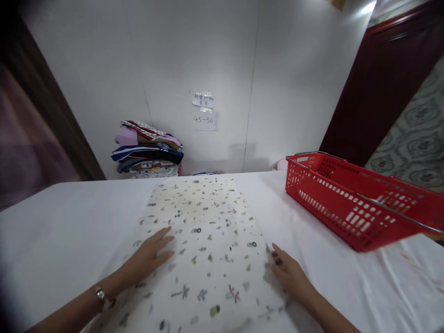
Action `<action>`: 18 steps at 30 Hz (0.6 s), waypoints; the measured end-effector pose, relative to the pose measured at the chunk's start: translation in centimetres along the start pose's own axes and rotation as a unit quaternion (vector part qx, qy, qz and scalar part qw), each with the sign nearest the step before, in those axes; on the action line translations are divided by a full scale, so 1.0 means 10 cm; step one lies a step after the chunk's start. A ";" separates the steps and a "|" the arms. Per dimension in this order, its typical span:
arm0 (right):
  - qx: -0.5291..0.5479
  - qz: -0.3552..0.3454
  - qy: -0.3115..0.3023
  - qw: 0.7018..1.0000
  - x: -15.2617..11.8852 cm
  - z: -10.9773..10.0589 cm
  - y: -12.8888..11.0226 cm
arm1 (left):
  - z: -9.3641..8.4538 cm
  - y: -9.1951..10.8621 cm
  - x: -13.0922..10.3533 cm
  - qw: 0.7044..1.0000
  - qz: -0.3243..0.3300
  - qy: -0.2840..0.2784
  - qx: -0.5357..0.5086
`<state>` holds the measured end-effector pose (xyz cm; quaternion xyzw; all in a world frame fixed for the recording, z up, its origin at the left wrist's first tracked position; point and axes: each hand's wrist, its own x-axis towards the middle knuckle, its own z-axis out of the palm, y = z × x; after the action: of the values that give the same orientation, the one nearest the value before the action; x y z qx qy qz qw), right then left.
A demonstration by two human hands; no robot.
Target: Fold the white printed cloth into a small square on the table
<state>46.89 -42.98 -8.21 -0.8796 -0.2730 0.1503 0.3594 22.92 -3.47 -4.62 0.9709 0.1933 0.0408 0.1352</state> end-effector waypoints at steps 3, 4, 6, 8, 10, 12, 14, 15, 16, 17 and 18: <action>0.014 0.016 0.007 1.000 -0.36 -0.04 0.05 | 0.06 0.72 -0.29 0.996 0.064 -0.034 -0.057; 0.019 0.026 0.004 0.999 -0.42 -0.06 0.04 | 0.09 0.98 -0.37 0.992 0.089 -0.051 -0.074; 0.053 0.062 -0.014 0.997 -0.48 -0.10 -0.01 | 0.18 1.48 -0.49 0.980 0.152 -0.084 -0.093; 0.114 0.102 -0.035 0.988 -0.50 -0.15 -0.09 | 0.32 1.95 -0.56 0.969 0.208 -0.085 -0.102; 0.184 0.129 -0.047 0.973 -0.50 -0.21 -0.20 | 0.48 2.34 -0.58 0.967 0.227 -0.053 -0.101; 0.249 0.136 -0.056 0.957 -0.51 -0.27 -0.31 | 0.64 2.65 -0.56 0.974 0.209 -0.019 -0.086; 0.290 0.124 -0.057 0.947 -0.53 -0.31 -0.42 | 0.76 2.88 -0.50 0.981 0.180 0.018 -0.068; 0.297 0.114 -0.056 0.946 -0.53 -0.33 -0.47 | 0.80 2.97 -0.46 0.984 0.166 0.036 -0.058; 0.298 0.103 -0.054 0.948 -0.53 -0.35 -0.52 | 0.82 3.03 -0.42 0.986 0.152 0.052 -0.050; 0.293 0.092 -0.052 0.950 -0.52 -0.36 -0.56 | 0.83 3.07 -0.38 0.987 0.139 0.066 -0.042; 0.287 0.081 -0.052 0.953 -0.51 -0.37 -0.60 | 0.82 3.10 -0.33 0.988 0.127 0.076 -0.037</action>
<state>42.26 -44.44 -0.95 -0.7493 -0.1643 0.2963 0.5689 32.22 -34.34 -4.00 0.9760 0.0761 0.1385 0.1498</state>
